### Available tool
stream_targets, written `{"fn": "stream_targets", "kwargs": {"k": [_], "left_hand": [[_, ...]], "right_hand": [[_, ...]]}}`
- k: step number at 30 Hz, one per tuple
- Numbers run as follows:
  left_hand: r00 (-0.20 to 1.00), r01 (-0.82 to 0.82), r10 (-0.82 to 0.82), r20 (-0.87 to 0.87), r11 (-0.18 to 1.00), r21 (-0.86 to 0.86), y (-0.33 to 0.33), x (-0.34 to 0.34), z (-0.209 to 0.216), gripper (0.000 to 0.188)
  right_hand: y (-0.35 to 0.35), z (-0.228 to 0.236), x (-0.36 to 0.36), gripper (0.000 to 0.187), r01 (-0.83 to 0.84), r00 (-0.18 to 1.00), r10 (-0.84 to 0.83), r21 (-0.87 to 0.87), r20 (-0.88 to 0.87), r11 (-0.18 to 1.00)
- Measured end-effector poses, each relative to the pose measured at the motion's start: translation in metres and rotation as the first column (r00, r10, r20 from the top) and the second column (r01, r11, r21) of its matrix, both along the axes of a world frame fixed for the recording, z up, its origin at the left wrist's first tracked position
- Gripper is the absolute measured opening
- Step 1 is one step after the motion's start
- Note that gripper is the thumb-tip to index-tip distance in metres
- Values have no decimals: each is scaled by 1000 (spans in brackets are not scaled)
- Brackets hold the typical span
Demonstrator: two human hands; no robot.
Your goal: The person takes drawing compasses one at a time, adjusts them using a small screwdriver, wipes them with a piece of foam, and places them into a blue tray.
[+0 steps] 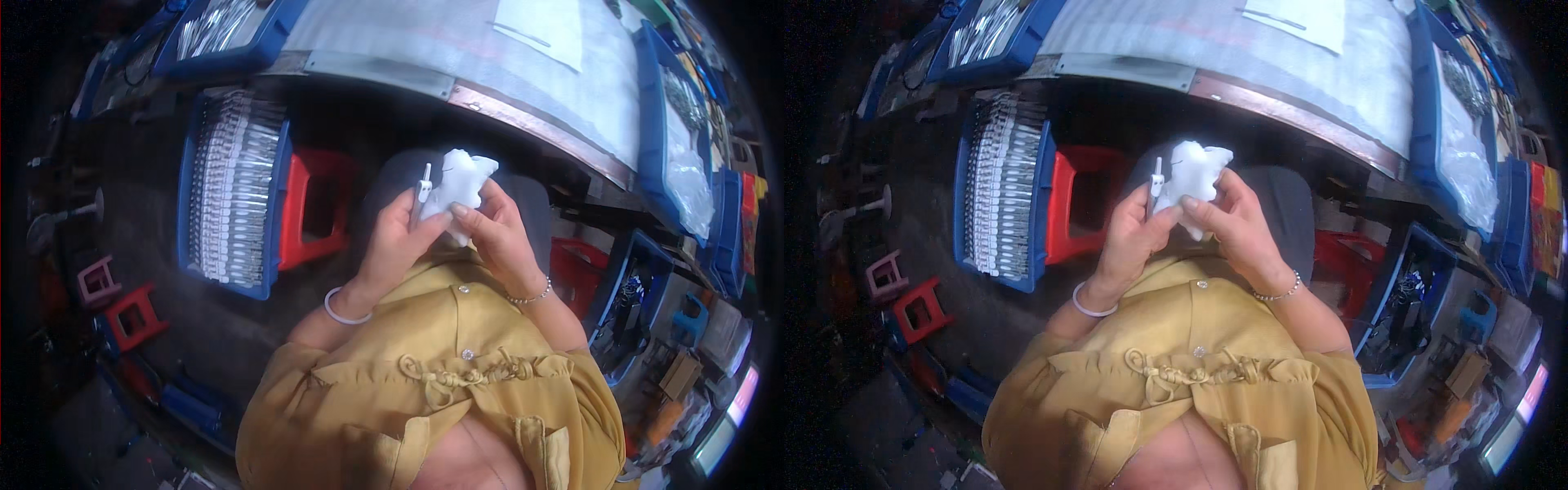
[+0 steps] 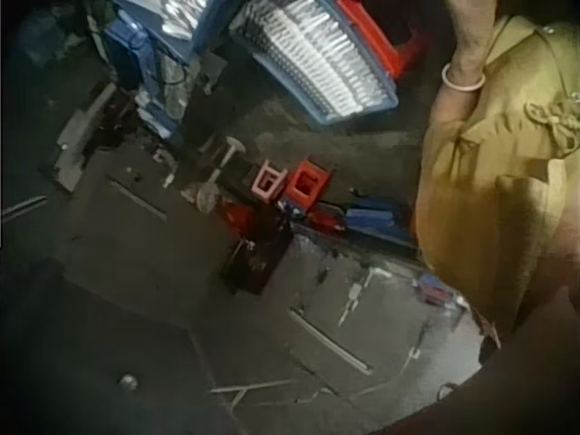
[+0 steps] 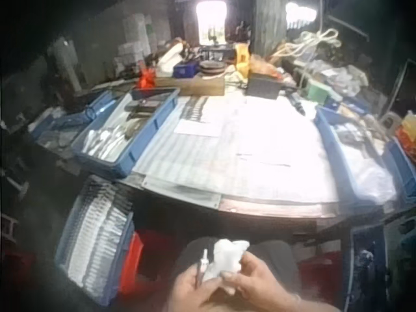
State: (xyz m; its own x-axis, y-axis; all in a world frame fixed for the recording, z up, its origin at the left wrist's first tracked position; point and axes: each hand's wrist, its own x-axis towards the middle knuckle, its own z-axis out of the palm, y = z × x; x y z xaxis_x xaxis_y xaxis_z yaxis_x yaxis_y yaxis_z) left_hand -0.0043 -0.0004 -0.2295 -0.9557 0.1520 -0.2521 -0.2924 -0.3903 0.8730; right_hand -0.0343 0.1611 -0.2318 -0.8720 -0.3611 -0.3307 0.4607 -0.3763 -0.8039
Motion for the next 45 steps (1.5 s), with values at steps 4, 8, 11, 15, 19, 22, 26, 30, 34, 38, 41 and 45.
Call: {"fn": "stream_targets", "kwargs": {"k": [4, 8, 11, 15, 19, 22, 26, 30, 34, 38, 41, 45], "left_hand": [[968, -21, -27, 248, 982, 187, -19, 0, -17, 18], [831, -70, -177, 528, 908, 414, -39, -6, -21, 19], [749, -131, -281, 600, 825, 550, -42, -4, -38, 23], [700, -162, -493, 517, 595, 787, -40, -7, -52, 30], [690, -152, -585, 425, 457, 876, -40, -8, -60, 31], [690, -138, -616, 381, 405, 904, -38, -7, -59, 30], [842, 13, -294, 452, 849, 528, -34, 2, -41, 25], [970, 61, -95, 223, 986, 155, -23, -1, -7, 24], [984, 19, -24, 174, 999, 28, -25, 6, -13, 28], [999, -16, 9, -43, 982, -187, -22, 9, -14, 33], [961, -57, -88, -262, 865, -499, -28, 13, -18, 33], [895, -156, -142, -422, 788, -595, -28, 14, -13, 37]], "right_hand": [[11, -20, -4, 28, -77, 960, 122, -182, 252, 980], [26, -25, -7, 32, -44, 962, 92, -185, 257, 982], [20, -19, -1, 40, -28, 985, 28, 1, 168, 1000], [20, -13, -5, 44, -3, 995, -10, 133, 98, 991], [14, -13, -7, 45, 42, 999, -39, 172, -23, 984], [15, -10, -9, 42, 55, 997, -46, 166, -57, 985], [18, -13, -10, 35, 23, 1000, -22, 81, -10, 996], [22, -12, -9, 25, -41, 996, 49, 118, -69, 992], [30, -16, -8, 23, -95, 995, 100, 159, -23, 983], [35, -25, -3, 24, -118, 993, 120, 130, -10, 984], [37, -28, 0, 29, -151, 987, 156, 124, -34, 981], [33, -20, 4, 48, -52, 936, 180, 386, -302, 921]]}}
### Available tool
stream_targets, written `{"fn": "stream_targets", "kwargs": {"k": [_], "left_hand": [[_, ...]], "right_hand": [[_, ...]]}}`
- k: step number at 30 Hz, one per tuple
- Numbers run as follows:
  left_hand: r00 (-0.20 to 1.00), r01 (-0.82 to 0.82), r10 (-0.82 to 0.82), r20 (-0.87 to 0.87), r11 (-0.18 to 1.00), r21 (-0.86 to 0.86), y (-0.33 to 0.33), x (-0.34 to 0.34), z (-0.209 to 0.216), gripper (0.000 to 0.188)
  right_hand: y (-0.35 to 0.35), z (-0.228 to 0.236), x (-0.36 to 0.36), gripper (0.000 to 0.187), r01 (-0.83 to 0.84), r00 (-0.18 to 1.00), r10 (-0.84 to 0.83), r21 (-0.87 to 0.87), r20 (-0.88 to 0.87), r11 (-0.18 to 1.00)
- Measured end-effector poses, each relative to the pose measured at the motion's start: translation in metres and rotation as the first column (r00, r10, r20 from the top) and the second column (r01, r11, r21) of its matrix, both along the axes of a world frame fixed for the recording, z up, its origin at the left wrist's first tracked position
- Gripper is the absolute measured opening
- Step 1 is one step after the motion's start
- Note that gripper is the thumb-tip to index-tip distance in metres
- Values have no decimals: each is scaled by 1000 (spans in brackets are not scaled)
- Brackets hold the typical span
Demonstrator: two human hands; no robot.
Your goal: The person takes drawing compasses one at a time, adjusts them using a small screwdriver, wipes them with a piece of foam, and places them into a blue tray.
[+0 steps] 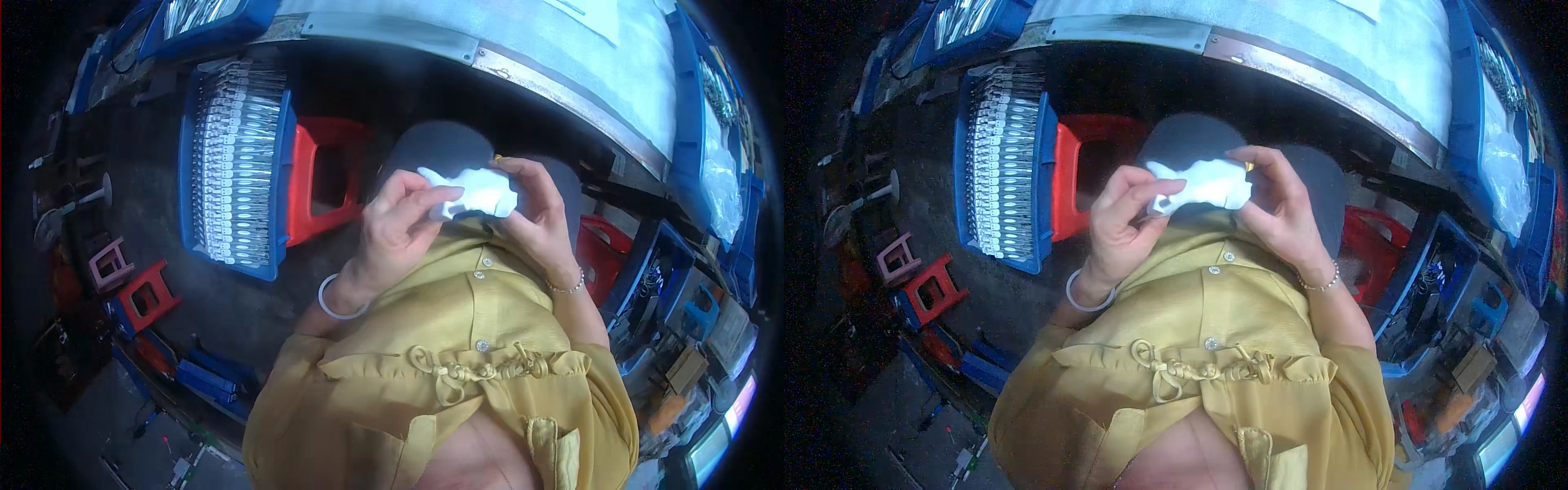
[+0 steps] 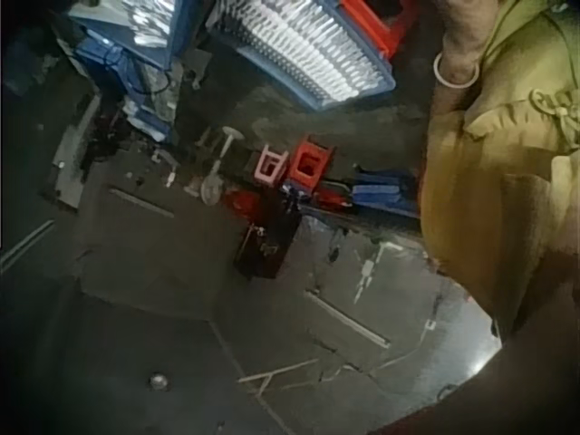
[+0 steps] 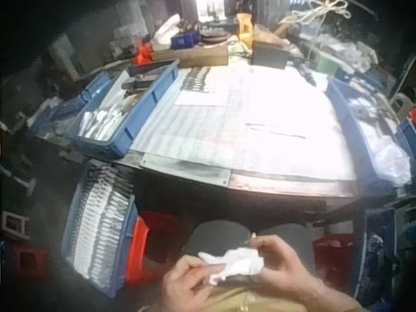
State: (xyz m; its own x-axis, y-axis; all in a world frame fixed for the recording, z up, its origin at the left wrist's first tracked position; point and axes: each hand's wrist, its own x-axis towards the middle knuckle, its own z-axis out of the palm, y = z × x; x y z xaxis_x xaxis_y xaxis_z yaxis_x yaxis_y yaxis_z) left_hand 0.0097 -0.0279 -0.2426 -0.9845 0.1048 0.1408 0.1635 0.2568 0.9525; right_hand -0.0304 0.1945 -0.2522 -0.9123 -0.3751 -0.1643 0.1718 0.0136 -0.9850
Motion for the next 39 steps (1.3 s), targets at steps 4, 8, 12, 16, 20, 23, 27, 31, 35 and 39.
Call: {"fn": "stream_targets", "kwargs": {"k": [4, 8, 12, 16, 20, 23, 27, 31, 35, 39], "left_hand": [[993, 23, -39, -115, 990, -141, -2, -1, 1, 42], [999, 9, -13, 41, 995, 95, 4, 1, -4, 40], [988, 15, -37, 149, 990, 140, 4, 0, -6, 38], [986, 38, -73, 150, 974, 224, 1, -2, -10, 40], [969, 228, -239, 59, 961, 155, -6, -5, -16, 40], [947, 312, -321, 13, 931, 189, -5, -7, -22, 46], [950, 82, -201, 238, 898, 432, -1, 0, -26, 50], [835, -21, -175, 522, 937, 348, -9, 3, -23, 35], [732, -22, -251, 634, 921, 390, -7, 7, -24, 28], [803, 80, -164, 573, 982, 169, -2, 3, -14, 25]], "right_hand": [[4, 10, -2, 54, 87, 881, 109, 384, -460, 919], [1, 16, 0, 58, 86, 776, 235, 468, -585, 879], [-2, 11, 1, 57, -13, 802, 298, 484, -517, 875], [-6, -1, 4, 53, 22, 999, -30, -178, -45, 984], [0, -3, -17, 53, 122, 866, -7, -197, 500, 973], [2, -21, -21, 48, -134, 725, 355, -385, 590, 913], [-3, -19, -21, 28, -126, 747, 349, -394, 567, 911], [-8, -4, -16, 23, -35, 970, 41, -29, 241, 999], [-18, 5, -4, 32, -36, 934, 210, 511, -288, 859], [-25, 2, -9, 36, -2, 904, 262, 608, -339, 794]]}}
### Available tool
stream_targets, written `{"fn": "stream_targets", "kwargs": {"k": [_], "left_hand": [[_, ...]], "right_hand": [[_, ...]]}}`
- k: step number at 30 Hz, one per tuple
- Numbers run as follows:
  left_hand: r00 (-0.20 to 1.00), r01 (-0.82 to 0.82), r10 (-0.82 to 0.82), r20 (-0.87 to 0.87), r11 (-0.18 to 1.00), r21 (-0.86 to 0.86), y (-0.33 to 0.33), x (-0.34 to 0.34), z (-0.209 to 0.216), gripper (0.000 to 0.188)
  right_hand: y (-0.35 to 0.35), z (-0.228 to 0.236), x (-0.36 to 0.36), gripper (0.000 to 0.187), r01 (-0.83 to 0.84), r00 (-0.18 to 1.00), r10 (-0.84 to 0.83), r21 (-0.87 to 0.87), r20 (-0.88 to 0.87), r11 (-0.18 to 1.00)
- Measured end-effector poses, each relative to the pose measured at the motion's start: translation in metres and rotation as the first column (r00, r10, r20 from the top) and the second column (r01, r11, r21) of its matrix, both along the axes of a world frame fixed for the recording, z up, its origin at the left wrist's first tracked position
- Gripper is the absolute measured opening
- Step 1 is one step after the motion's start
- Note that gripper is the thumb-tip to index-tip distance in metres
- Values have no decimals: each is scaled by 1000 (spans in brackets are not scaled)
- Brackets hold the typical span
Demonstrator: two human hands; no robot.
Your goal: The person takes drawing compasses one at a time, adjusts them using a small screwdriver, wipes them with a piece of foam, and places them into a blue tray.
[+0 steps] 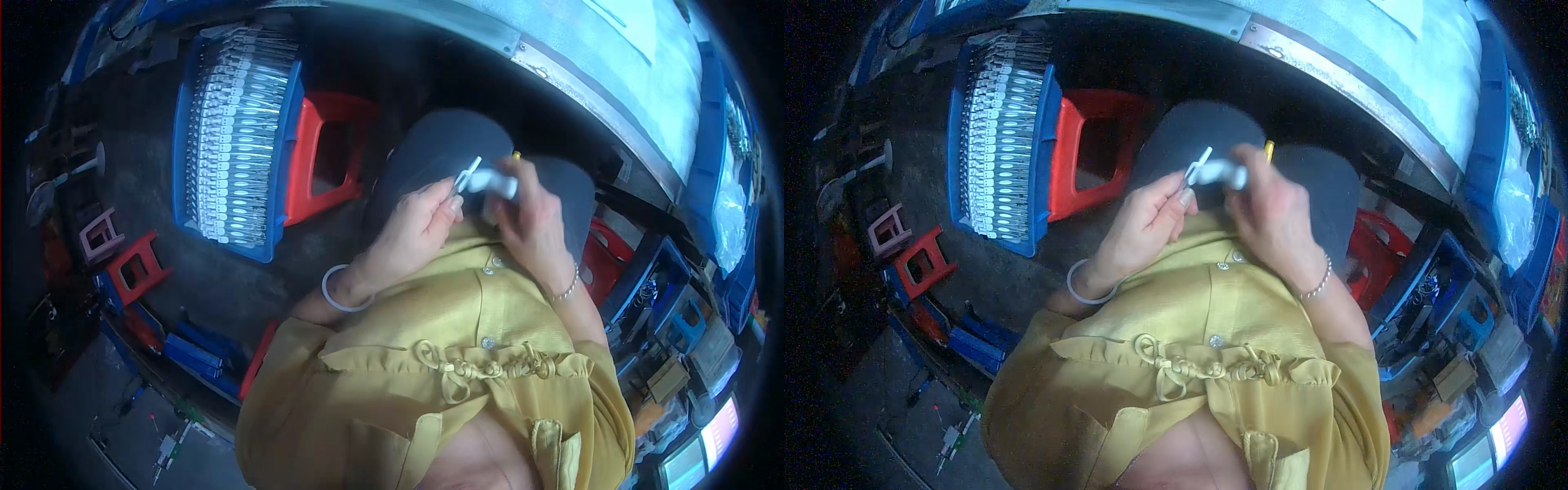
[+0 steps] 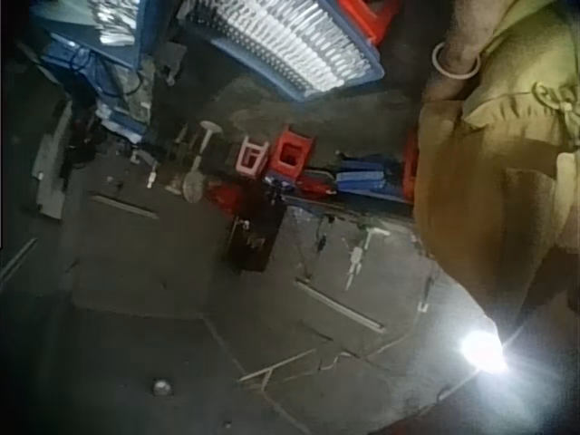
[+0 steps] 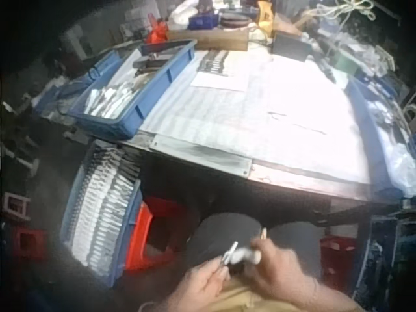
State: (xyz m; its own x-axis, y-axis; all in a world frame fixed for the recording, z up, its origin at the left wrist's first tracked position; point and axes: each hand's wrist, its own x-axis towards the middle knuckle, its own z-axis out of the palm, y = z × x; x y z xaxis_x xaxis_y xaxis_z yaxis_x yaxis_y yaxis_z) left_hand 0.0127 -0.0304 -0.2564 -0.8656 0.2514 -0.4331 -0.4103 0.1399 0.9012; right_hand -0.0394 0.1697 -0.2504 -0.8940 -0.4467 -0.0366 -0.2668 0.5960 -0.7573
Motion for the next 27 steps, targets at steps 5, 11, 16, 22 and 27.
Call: {"fn": "stream_targets", "kwargs": {"k": [5, 11, 16, 22, 27], "left_hand": [[946, -82, 38, -322, 989, -126, 5, 8, -6, 24], [908, -145, 44, -416, 966, -215, 0, 5, 2, 22], [954, -131, 47, 297, 955, 268, -7, 1, -9, 24], [964, -161, 97, 248, 954, 253, -2, -1, -3, 28], [981, -84, 58, 186, 987, 136, -1, -1, 1, 23]], "right_hand": [[-5, 17, 9, 39, -104, 982, 101, -13, -161, 994], [-1, 22, -1, 37, 36, 986, -57, -135, -156, 990], [-2, 7, -10, 35, 95, 983, -100, -36, -156, 995], [-3, 0, -10, 31, -15, 967, 32, 70, -252, 997], [-7, 20, 4, 35, -199, 945, 221, 116, -239, 973]]}}
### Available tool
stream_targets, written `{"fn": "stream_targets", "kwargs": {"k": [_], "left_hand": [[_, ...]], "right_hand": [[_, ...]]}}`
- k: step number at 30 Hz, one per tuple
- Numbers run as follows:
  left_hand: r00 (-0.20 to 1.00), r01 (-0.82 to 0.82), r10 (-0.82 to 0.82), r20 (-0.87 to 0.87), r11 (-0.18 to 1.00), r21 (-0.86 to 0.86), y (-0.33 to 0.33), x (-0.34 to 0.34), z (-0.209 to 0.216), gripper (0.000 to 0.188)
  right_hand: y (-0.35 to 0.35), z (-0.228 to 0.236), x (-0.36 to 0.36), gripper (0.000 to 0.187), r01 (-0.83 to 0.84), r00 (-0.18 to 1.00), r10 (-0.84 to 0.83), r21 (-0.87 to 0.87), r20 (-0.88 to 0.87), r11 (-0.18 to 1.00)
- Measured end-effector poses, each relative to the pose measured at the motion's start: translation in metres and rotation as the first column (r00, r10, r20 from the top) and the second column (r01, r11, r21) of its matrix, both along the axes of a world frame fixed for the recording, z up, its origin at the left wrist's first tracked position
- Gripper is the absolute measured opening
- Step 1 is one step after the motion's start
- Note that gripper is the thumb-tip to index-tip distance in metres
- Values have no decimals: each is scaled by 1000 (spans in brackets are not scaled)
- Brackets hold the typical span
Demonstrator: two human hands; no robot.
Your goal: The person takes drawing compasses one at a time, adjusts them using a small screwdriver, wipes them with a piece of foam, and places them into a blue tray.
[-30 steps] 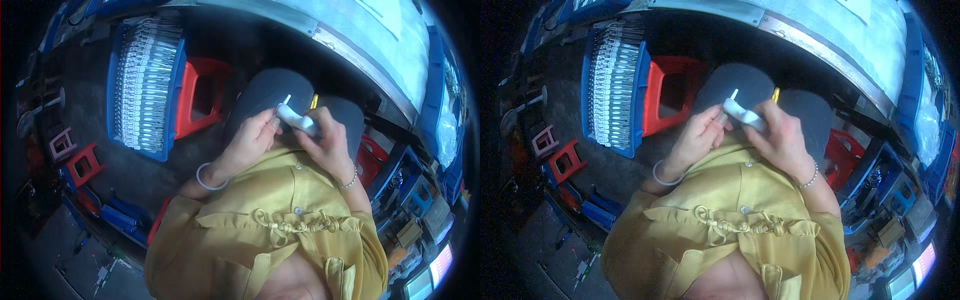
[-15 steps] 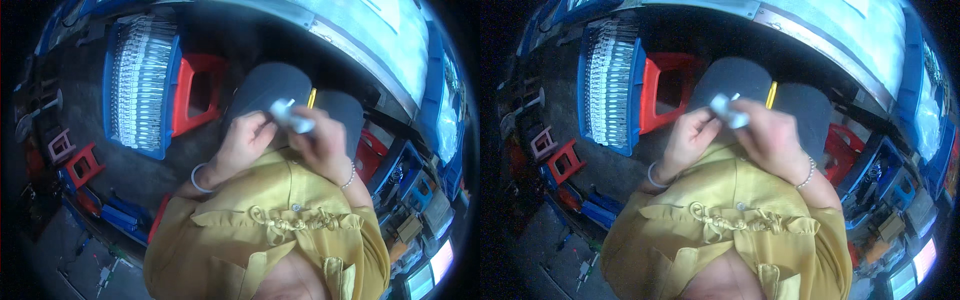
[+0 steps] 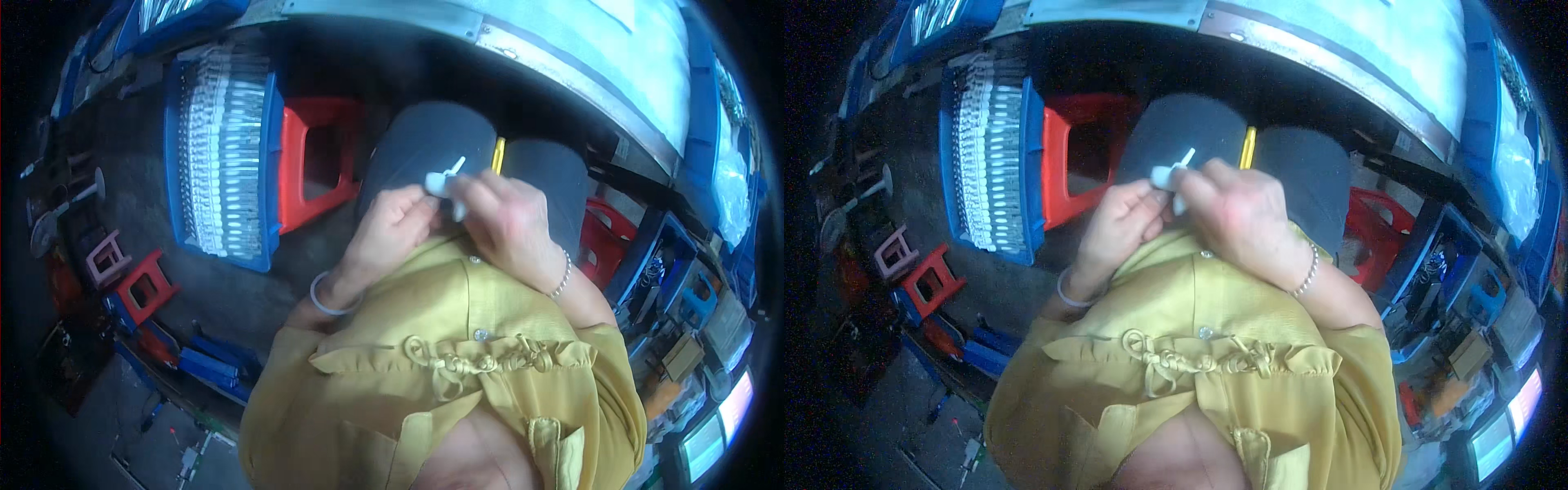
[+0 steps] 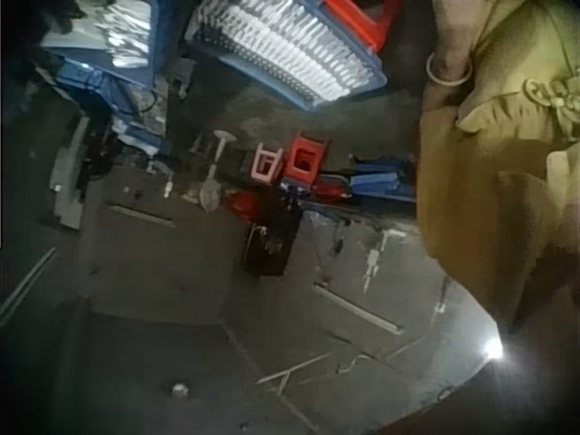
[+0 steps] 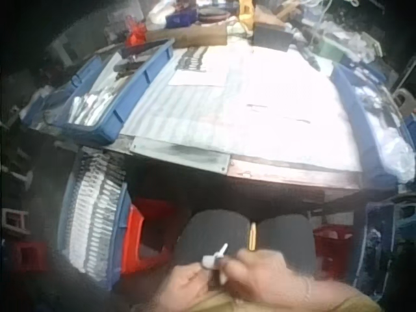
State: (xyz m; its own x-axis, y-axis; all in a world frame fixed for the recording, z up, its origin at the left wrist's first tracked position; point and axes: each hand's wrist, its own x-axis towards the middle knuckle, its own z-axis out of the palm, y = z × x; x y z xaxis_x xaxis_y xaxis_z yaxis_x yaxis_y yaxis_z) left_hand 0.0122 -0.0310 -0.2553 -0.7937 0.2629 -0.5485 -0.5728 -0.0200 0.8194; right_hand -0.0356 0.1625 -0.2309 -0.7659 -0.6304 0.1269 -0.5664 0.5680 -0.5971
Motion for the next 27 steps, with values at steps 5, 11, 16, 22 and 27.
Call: {"fn": "stream_targets", "kwargs": {"k": [5, 11, 16, 22, 27], "left_hand": [[878, -115, -99, -468, 906, -407, 6, 7, -3, 17], [774, -195, -349, -528, 661, -724, 6, 7, 3, 34], [736, -215, -403, -544, 623, -753, 7, 8, 10, 34], [681, -187, -493, -542, 598, -779, 4, 9, 9, 32], [624, -210, -527, -577, 598, -773, 2, 9, 6, 29]], "right_hand": [[6, -1, -4, 33, 45, 997, -56, -169, -60, 985], [6, -13, -9, 29, 167, 984, -156, -151, 80, 974], [3, -23, -12, 35, 239, 967, -220, -162, 126, 957], [-2, -30, -14, 41, 109, 991, -96, -151, 90, 982], [-10, -18, -4, 36, 80, 985, -53, -169, 162, 982]]}}
